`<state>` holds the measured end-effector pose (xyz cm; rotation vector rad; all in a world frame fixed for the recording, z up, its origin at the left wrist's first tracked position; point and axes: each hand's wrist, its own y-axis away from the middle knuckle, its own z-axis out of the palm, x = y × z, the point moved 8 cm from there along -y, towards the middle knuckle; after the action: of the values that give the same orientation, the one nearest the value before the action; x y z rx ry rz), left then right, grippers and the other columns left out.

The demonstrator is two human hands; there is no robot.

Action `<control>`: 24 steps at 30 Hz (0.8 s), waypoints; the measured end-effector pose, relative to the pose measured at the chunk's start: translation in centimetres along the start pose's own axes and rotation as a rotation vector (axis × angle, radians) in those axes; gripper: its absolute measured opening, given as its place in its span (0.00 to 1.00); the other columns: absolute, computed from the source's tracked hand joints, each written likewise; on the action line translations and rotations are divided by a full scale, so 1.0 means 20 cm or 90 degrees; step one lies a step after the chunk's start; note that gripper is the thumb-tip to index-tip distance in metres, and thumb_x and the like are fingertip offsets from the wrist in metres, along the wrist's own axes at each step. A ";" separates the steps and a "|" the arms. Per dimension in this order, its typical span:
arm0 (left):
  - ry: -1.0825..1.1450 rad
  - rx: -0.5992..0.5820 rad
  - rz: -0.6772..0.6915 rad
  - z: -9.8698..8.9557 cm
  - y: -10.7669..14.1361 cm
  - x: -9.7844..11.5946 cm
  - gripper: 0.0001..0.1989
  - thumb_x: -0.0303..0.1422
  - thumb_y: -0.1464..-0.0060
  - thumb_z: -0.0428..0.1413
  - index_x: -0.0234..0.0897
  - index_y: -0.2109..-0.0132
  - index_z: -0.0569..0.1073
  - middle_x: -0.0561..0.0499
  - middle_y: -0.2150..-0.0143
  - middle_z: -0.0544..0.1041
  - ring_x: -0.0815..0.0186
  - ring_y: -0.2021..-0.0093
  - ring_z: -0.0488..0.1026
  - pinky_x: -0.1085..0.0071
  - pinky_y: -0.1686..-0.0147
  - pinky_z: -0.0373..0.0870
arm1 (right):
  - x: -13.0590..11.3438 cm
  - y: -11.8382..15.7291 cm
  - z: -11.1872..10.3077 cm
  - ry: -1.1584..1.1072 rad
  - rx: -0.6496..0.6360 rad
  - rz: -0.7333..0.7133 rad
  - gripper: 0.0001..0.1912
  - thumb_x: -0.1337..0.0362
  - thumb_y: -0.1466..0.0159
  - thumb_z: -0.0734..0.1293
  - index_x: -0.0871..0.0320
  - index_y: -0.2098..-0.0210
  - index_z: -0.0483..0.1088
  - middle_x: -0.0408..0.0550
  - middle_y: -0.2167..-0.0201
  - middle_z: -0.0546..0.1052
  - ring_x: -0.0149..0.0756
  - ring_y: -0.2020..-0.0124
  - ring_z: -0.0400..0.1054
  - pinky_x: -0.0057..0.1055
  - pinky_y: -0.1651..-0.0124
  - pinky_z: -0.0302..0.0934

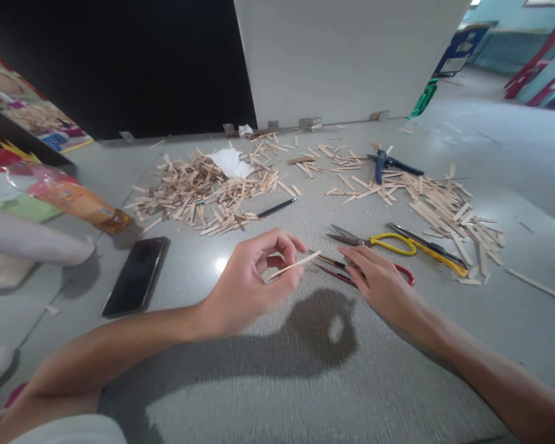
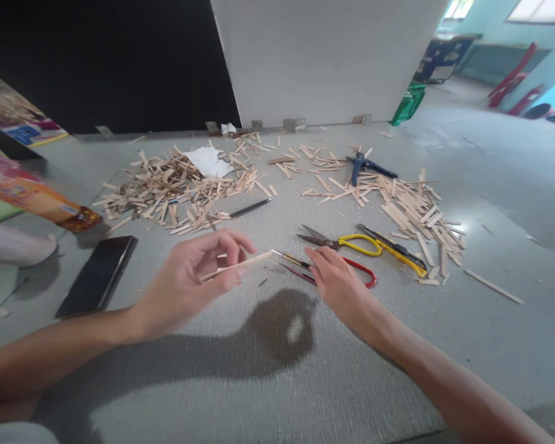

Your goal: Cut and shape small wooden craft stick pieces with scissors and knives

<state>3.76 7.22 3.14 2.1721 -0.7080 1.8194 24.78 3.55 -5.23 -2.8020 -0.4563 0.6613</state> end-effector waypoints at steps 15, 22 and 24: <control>0.181 -0.061 -0.053 0.06 0.03 -0.05 0.09 0.39 0.25 0.54 0.42 0.50 0.61 0.59 0.68 0.76 0.70 0.79 0.77 0.79 0.84 0.72 | 0.47 -0.06 -0.40 0.391 -0.001 0.289 0.19 0.72 0.27 0.58 0.66 0.57 0.81 0.72 0.58 0.82 0.60 0.55 0.78 0.47 0.55 0.66; 0.176 -0.022 -0.042 0.04 0.02 -0.04 0.13 0.35 0.29 0.59 0.40 0.45 0.62 0.58 0.65 0.74 0.72 0.76 0.75 0.80 0.82 0.73 | 0.36 -0.05 -0.19 0.246 -0.135 0.146 0.07 0.70 0.32 0.67 0.59 0.58 0.79 0.58 0.59 0.83 0.50 0.55 0.79 0.41 0.51 0.70; 0.156 -0.013 -0.036 0.04 0.03 -0.03 0.14 0.33 0.31 0.60 0.39 0.44 0.64 0.58 0.65 0.72 0.73 0.75 0.74 0.80 0.80 0.74 | 0.37 -0.02 -0.16 0.264 -0.156 0.139 0.10 0.74 0.38 0.68 0.59 0.58 0.77 0.60 0.56 0.82 0.53 0.53 0.79 0.42 0.50 0.70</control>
<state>4.11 6.56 2.26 1.8906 -0.6009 1.9938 32.42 5.98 -5.32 -3.1345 -0.1603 0.0469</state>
